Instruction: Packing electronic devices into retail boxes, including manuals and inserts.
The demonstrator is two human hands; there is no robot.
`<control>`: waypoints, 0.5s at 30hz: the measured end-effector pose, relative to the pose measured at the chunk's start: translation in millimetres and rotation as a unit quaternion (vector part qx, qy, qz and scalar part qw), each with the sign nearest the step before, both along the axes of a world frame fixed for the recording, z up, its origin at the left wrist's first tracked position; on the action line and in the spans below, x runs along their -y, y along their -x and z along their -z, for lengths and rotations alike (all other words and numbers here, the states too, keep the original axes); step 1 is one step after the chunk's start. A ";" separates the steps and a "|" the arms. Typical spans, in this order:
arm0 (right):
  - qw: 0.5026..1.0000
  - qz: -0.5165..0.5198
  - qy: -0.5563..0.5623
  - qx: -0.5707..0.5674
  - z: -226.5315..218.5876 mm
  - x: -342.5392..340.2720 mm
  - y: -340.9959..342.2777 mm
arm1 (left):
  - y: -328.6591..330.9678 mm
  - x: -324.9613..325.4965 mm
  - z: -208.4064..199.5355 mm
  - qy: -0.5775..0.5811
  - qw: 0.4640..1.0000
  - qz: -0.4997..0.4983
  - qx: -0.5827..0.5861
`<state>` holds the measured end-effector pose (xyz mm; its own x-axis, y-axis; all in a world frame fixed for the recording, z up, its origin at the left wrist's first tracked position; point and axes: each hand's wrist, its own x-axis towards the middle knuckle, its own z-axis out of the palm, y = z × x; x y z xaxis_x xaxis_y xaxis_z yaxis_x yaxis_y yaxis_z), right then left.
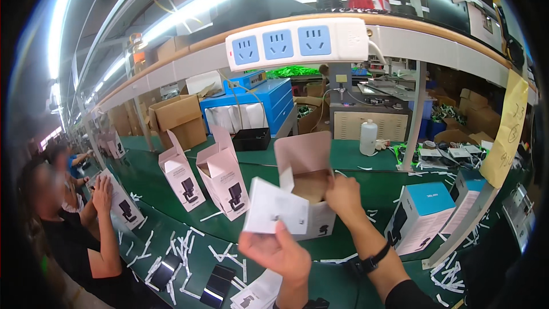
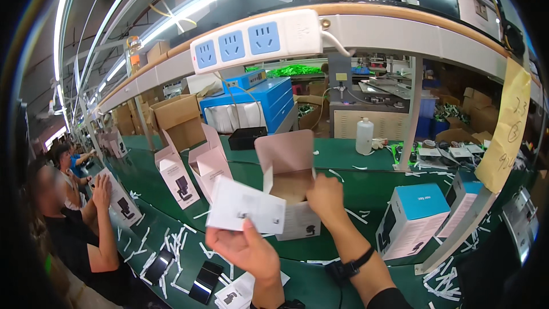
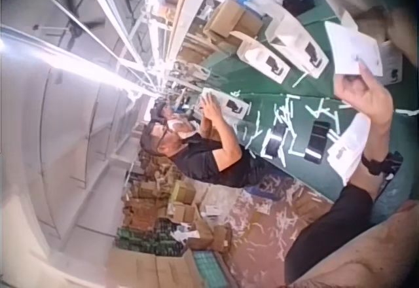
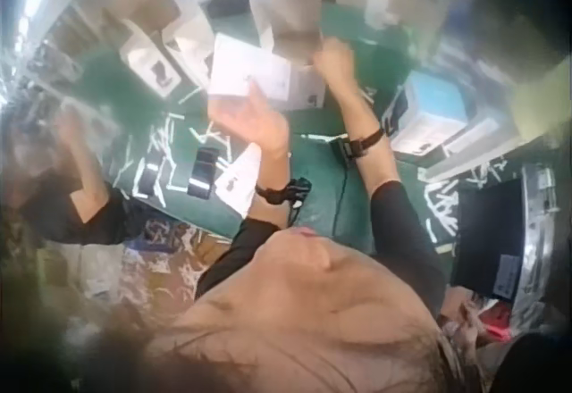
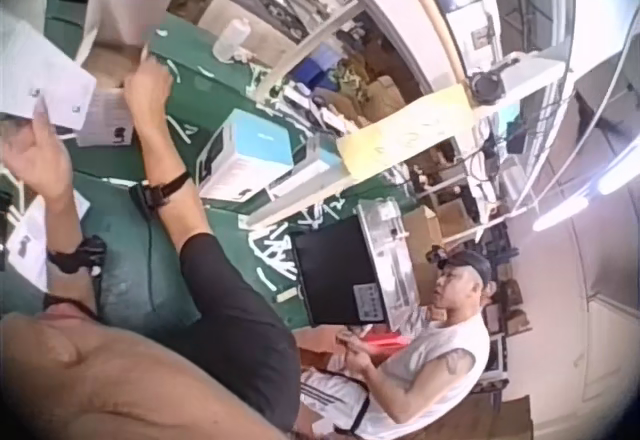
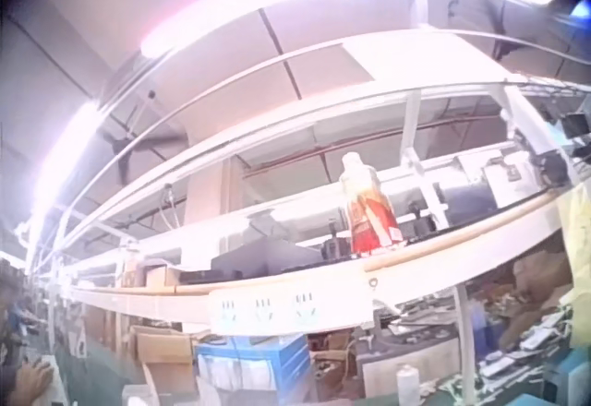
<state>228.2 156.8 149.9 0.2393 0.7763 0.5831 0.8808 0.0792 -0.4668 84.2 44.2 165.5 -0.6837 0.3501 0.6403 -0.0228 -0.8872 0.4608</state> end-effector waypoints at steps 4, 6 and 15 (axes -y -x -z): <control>0.999 0.048 -0.011 0.006 -7.9 47.9 -16.1 | -21.0 -17.2 20.5 -0.054 0.995 0.003 -0.080; 0.999 0.049 -0.012 0.015 -5.6 69.0 -18.3 | -28.3 -24.1 27.2 -0.085 0.987 -0.004 -0.136; 0.994 -0.010 -0.106 -0.009 5.1 112.4 -6.4 | -28.4 -48.8 16.1 -0.127 0.972 -0.158 -0.119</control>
